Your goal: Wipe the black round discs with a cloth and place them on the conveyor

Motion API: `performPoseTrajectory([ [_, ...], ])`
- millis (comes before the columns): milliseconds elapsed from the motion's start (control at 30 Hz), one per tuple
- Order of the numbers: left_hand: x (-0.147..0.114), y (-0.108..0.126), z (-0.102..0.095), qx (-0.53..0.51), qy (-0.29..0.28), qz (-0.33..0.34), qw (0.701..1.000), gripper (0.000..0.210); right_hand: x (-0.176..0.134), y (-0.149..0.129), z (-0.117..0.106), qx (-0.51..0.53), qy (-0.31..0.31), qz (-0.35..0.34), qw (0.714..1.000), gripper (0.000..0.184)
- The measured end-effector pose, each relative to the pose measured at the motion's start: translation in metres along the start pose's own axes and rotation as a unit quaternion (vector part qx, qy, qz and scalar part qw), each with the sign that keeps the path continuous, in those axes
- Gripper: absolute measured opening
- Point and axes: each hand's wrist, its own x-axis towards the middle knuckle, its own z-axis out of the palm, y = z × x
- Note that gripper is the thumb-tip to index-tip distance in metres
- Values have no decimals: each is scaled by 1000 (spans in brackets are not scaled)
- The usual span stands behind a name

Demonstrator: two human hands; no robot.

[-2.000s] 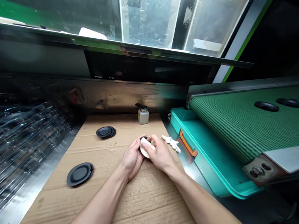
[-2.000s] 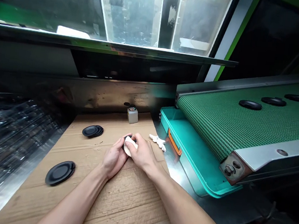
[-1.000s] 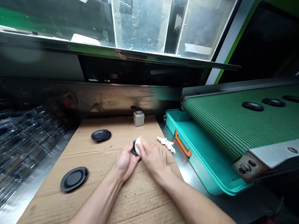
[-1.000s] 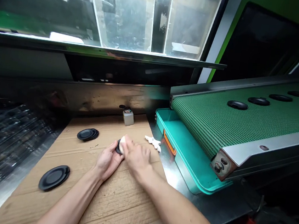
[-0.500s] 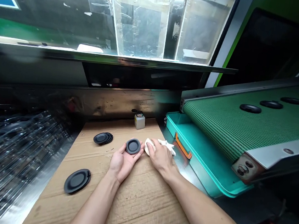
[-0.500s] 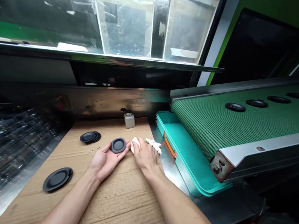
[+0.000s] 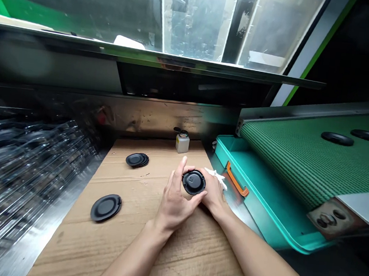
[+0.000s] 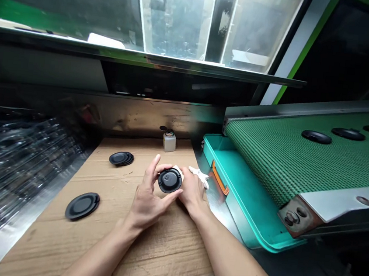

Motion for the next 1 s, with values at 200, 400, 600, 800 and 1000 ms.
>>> performPoseTrajectory([
  [200, 0, -9, -5, 164, -34, 101, 981, 93, 1, 0, 2, -23, -13, 10, 1000, 37],
  [400, -1, -12, -5, 182, -28, 86, 979, 85, 1, 1, 2, -36, -15, 6, 999, 36],
  [600, 0, -17, -7, 173, -8, 57, 983, 83, 2, 1, 5, -26, -17, 15, 999, 33],
  [800, -1, -18, -7, 162, -1, 72, 984, 86, 3, 2, 7, -36, -14, 10, 999, 27],
  [1000, 0, -19, -7, 161, 0, 77, 984, 88, 2, 1, 6, -39, -12, 6, 999, 25],
])
